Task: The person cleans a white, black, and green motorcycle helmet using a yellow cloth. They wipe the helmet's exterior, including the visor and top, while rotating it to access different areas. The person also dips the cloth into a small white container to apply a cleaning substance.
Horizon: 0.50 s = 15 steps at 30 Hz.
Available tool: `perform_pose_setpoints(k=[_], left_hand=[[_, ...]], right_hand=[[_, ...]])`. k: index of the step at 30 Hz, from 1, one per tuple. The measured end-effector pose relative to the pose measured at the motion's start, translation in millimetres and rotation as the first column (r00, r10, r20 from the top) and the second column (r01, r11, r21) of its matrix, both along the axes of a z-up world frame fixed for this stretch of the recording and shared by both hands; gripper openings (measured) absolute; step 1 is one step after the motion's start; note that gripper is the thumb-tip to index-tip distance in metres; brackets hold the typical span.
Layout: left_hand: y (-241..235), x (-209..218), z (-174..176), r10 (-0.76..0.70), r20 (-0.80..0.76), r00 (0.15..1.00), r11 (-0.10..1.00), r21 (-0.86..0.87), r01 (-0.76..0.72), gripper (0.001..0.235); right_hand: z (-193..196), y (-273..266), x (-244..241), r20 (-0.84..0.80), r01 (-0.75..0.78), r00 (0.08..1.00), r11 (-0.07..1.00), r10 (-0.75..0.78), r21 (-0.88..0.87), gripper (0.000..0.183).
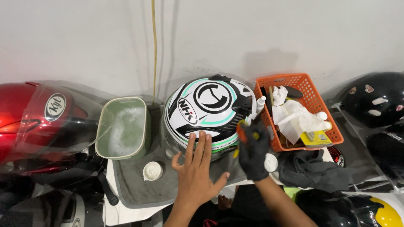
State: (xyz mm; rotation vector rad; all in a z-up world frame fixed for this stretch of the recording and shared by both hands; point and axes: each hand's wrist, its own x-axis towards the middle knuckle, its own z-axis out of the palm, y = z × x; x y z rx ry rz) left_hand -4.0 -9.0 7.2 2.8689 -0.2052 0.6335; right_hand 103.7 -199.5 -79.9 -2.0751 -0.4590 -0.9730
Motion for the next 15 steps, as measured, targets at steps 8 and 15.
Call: perform_pose_setpoints(k=[8,15], left_hand=[[3.1,-1.2,-2.8,-0.02,-0.014,1.0,1.0,0.013,0.02,0.107],[1.7,2.5,-7.6,-0.011,0.017,1.0,1.0,-0.023,0.011,0.104]], right_hand=[[15.1,6.4,11.7,0.005,-0.013,1.0,0.999,0.013,0.04,0.037],[-25.3,-1.4,3.5,0.143,-0.193,0.959,0.932,0.245,-0.306,0.042]])
